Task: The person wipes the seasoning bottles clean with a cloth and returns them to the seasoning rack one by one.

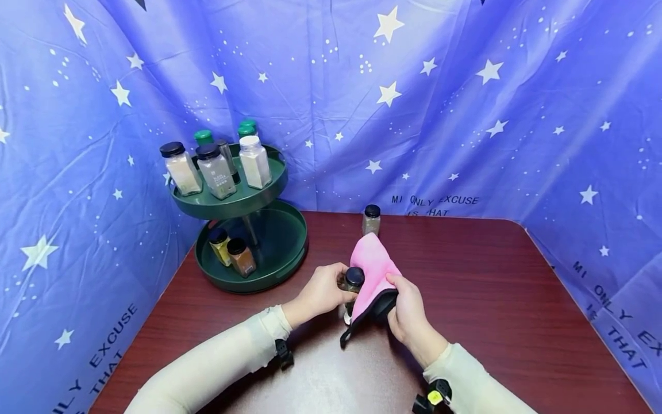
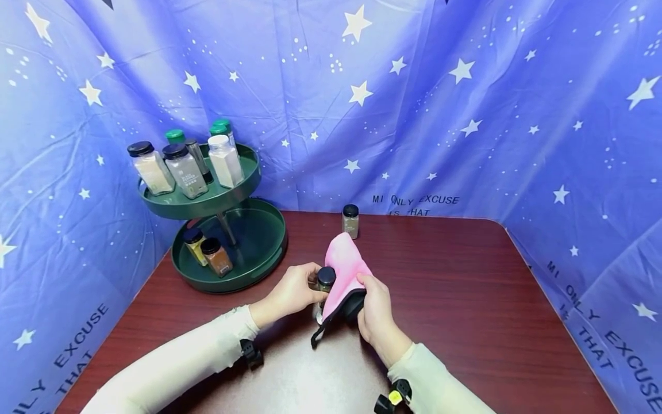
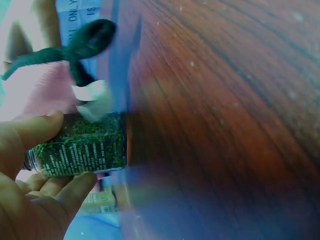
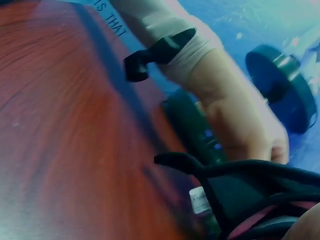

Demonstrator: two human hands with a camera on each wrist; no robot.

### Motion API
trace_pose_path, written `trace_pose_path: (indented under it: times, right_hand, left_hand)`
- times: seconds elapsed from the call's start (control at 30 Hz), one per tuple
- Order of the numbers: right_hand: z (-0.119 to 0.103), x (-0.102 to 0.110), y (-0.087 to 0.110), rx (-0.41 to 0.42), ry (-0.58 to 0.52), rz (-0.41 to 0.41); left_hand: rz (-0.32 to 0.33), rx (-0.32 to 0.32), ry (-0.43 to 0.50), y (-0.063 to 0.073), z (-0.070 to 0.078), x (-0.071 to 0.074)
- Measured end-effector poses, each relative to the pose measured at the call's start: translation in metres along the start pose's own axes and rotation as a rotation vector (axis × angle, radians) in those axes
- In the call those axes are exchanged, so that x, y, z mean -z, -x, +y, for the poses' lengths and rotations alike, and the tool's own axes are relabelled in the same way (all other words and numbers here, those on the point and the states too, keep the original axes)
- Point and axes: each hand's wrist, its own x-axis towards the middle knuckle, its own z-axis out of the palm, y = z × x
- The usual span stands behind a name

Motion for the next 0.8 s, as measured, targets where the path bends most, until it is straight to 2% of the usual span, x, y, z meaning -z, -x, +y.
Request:
trace_pose_path:
  times: [0.13, 0.23, 0.4, 0.6, 0.7, 0.8]
  right_hand:
    - [0.009, 0.002, -0.003, -0.023, 0.066, 0.004]
    - [0.006, -0.001, -0.004, -0.027, 0.084, -0.006]
    - [-0.014, -0.010, -0.001, -0.016, 0.013, 0.013]
    - [-0.031, -0.016, 0.004, 0.010, -0.051, -0.025]
    - [-0.027, -0.014, 0.004, 0.008, -0.045, -0.028]
    - [-0.012, -0.008, 0.000, 0.031, 0.010, 0.005]
  left_hand:
    - [0.015, -0.004, -0.008, 0.000, -0.001, 0.001]
    - [0.012, -0.002, -0.001, 0.000, -0.001, 0.000]
    - [0.003, 0.000, 0.010, 0.001, -0.001, -0.001]
    - [0.002, 0.004, 0.014, 0.000, -0.002, -0.001]
    - [0.001, 0.007, 0.012, 0.000, -0.002, -0.001]
    - [0.001, 0.001, -0.008, -0.001, -0.002, -0.001]
